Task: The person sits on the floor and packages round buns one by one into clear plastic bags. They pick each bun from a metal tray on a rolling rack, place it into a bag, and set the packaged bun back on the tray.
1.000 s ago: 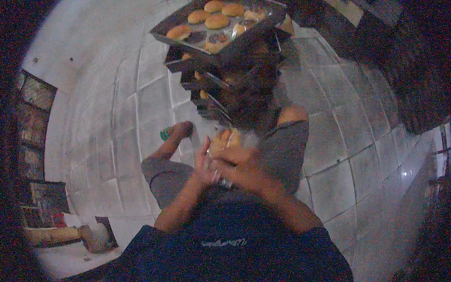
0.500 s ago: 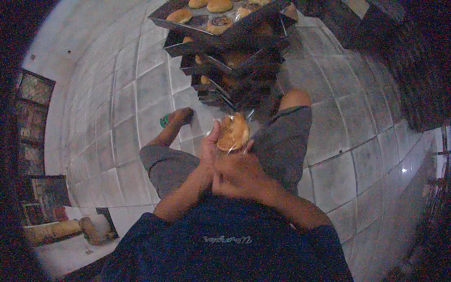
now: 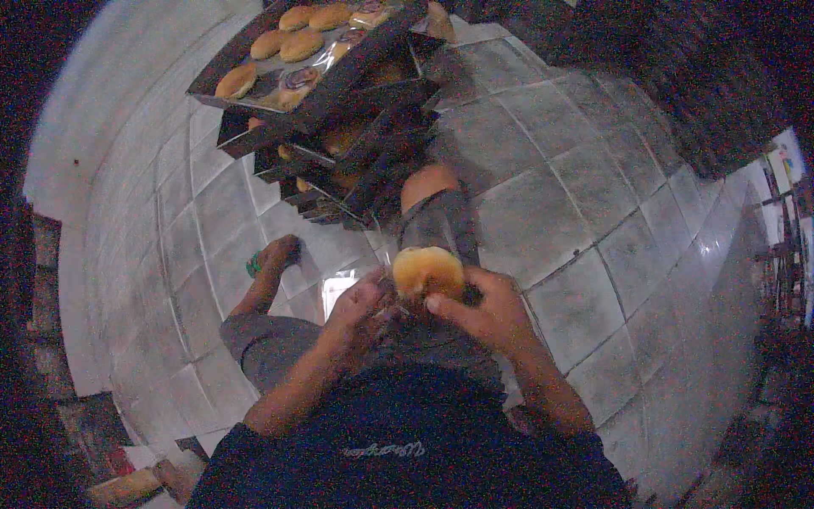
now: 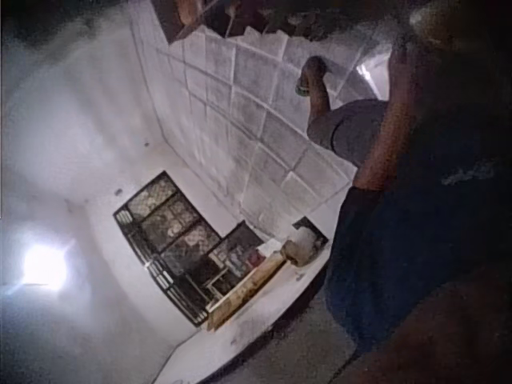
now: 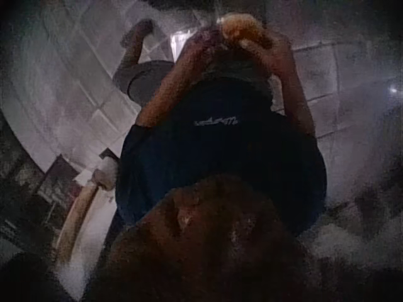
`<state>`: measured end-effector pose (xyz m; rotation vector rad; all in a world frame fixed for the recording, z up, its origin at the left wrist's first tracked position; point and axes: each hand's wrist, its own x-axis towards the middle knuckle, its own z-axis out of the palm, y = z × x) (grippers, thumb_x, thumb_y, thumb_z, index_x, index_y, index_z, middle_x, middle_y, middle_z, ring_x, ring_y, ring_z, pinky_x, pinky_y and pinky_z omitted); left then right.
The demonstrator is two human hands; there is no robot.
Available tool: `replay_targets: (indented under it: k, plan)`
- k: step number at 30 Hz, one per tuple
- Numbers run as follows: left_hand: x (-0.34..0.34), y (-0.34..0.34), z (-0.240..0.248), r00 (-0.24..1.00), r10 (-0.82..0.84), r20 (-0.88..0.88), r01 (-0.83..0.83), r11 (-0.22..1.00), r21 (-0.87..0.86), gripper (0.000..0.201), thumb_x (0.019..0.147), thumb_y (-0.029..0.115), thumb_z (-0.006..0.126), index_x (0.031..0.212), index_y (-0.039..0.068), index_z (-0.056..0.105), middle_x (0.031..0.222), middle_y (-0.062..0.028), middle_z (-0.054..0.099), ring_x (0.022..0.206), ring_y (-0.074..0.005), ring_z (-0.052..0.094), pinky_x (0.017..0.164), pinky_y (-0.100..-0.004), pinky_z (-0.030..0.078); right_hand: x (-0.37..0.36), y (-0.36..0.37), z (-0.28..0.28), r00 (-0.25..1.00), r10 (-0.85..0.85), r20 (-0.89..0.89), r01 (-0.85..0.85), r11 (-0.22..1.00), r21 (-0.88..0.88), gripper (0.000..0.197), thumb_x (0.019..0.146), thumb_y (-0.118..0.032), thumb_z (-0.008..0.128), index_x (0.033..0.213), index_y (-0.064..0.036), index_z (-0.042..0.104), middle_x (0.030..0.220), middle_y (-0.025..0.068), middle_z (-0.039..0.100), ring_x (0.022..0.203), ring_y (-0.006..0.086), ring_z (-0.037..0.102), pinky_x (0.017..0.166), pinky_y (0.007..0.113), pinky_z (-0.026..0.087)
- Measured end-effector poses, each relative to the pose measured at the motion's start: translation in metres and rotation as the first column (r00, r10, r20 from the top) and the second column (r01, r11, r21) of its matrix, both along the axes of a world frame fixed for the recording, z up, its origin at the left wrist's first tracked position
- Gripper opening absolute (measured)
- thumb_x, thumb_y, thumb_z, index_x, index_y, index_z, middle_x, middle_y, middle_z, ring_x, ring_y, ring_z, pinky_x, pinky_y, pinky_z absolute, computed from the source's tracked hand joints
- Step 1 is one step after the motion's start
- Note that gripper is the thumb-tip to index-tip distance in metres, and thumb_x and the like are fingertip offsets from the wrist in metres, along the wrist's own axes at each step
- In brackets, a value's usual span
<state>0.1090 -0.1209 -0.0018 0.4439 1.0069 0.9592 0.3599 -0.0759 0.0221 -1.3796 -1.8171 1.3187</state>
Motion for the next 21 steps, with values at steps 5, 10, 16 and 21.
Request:
replay_targets:
  k: [5,10,16,21]
  plan:
    - [-0.008,0.043,-0.042,0.915,0.066,-0.397,-0.002,0.987,0.158,0.043,0.098,0.024,0.075,0.13,-0.004,0.067,0.106,-0.007,0.074,0.093,-0.014,0.066,0.086,-0.0289,0.052,0.003,0.025,-0.045,0.94,-0.31,-0.143,0.308,0.951,-0.035,0.04,0.094,-0.034,0.078,0.111,0.0018,0.076,0.097,0.0124,0.078,0.082,0.0169,0.071,0.076,0.032,0.056]
    - [-0.016,0.077,-0.051,0.944,-0.042,-0.328,0.101,0.981,0.166,0.032,0.098,0.024,0.075,0.118,-0.001,0.071,0.102,-0.006,0.073,0.093,-0.0148,0.068,0.079,-0.0306,0.055,-0.018,0.056,-0.029,0.998,-0.051,0.036,0.051,0.999,-0.005,0.031,0.095,-0.028,0.077,0.105,0.0012,0.079,0.09,0.0085,0.078,0.082,0.0137,0.071,0.076,0.03,0.056]
    - [0.001,0.015,-0.039,0.981,-0.023,-0.195,0.027,0.999,0.019,0.026,0.099,0.027,0.075,0.114,0.007,0.07,0.105,-0.0014,0.07,0.102,-0.0146,0.065,0.083,-0.0326,0.058,-0.003,-0.001,-0.034,0.855,-0.402,-0.327,0.312,0.904,-0.293,0.027,0.096,-0.023,0.075,0.106,0.0016,0.079,0.092,0.0079,0.078,0.087,0.0135,0.071,0.082,0.032,0.056]
    - [0.013,0.008,-0.019,0.958,-0.033,-0.285,0.046,0.998,0.042,0.019,0.102,0.026,0.071,0.105,0.007,0.068,0.093,0.0007,0.068,0.08,-0.0089,0.06,0.07,-0.0251,0.049,0.003,-0.006,-0.049,0.943,-0.258,-0.212,0.231,0.962,-0.145,0.027,0.099,-0.023,0.072,0.103,0.0025,0.079,0.09,0.007,0.078,0.088,0.0139,0.071,0.082,0.032,0.055]
